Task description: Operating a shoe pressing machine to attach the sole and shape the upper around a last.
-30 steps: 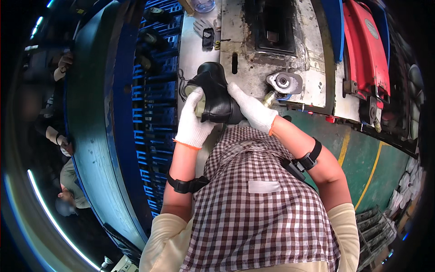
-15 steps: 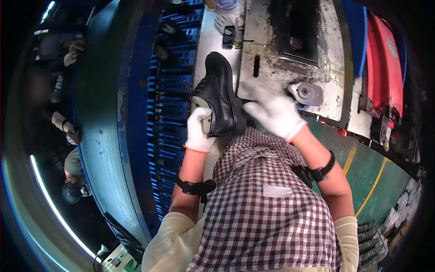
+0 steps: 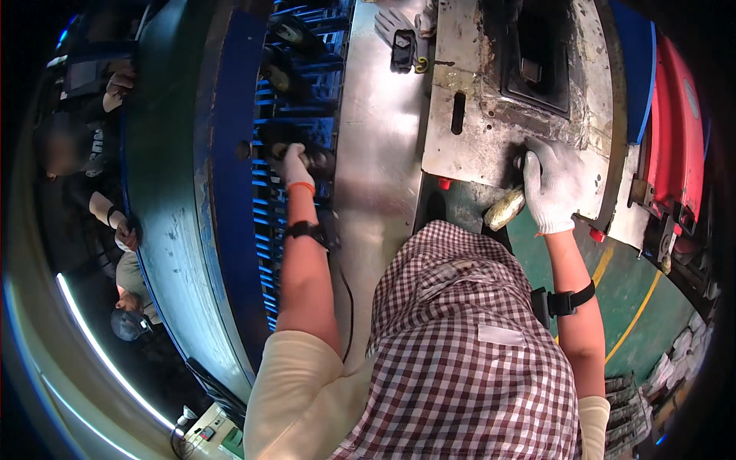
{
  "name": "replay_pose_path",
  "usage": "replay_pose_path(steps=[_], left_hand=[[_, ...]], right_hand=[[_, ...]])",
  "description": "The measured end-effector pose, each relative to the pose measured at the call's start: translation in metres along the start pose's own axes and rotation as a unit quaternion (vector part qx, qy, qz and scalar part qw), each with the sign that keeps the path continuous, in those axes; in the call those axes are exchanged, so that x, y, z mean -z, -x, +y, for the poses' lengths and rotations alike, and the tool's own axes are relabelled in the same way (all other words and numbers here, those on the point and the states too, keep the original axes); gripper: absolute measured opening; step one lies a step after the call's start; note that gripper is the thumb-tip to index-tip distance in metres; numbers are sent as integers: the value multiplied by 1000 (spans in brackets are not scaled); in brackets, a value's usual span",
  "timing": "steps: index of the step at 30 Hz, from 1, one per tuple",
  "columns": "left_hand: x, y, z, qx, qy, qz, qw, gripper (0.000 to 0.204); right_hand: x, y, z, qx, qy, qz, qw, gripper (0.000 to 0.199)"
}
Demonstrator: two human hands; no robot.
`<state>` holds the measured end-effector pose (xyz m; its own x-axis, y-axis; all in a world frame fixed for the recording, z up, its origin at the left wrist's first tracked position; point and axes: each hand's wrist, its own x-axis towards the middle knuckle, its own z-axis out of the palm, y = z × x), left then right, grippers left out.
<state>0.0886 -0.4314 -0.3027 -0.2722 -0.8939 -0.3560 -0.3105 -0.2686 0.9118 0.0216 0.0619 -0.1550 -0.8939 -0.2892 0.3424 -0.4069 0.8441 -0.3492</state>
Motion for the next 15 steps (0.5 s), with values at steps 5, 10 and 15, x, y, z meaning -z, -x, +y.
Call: replay_pose_path(steps=[5, 10, 15], left_hand=[[27, -82, 19, -133, -167, 36, 976, 101], [22, -103, 0, -40, -413, 59, 908, 99], [57, -55, -33, -59, -301, -19, 952, 99]], right_hand=[[-3, -5, -4, 20, -16, 2, 1000, 17], [-1, -3, -1, 9, -26, 1, 1000, 17], [-1, -5, -5, 7, -29, -4, 1000, 16]])
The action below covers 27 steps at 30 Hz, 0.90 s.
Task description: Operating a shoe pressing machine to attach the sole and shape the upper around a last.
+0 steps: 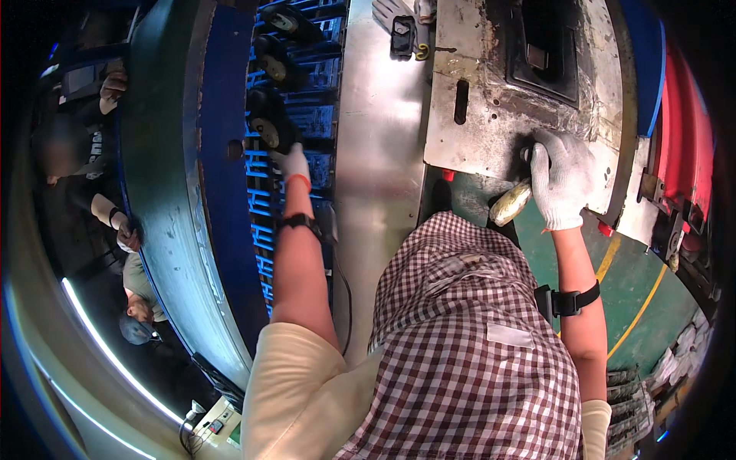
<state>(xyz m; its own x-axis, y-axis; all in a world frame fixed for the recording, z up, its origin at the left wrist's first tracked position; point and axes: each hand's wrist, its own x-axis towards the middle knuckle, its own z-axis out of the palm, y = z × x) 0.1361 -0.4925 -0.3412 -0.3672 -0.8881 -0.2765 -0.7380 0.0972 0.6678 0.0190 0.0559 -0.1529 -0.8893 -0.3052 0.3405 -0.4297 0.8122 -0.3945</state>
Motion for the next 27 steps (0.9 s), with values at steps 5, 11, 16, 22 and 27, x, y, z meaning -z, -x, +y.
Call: replay_pose_path(steps=[5, 11, 16, 22, 27], left_hand=[[-31, 142, 7, -121, -134, -182, 967, 81], [-16, 209, -5, -167, -365, -150, 904, 93], [-16, 201, 11, -103, -371, -179, 905, 107], [-19, 200, 30, -37, -384, -183, 905, 117], [-12, 202, 17, -49, -348, -148, 924, 102]], right_hand=[[-1, 8, 8, -21, 20, -2, 1000, 16], [-1, 7, 6, -17, 23, 12, 1000, 16], [0, 5, 4, -24, 21, 8, 999, 17], [2, 7, 5, -16, 8, 33, 999, 16], [1, 9, 3, -33, 39, -4, 999, 19]])
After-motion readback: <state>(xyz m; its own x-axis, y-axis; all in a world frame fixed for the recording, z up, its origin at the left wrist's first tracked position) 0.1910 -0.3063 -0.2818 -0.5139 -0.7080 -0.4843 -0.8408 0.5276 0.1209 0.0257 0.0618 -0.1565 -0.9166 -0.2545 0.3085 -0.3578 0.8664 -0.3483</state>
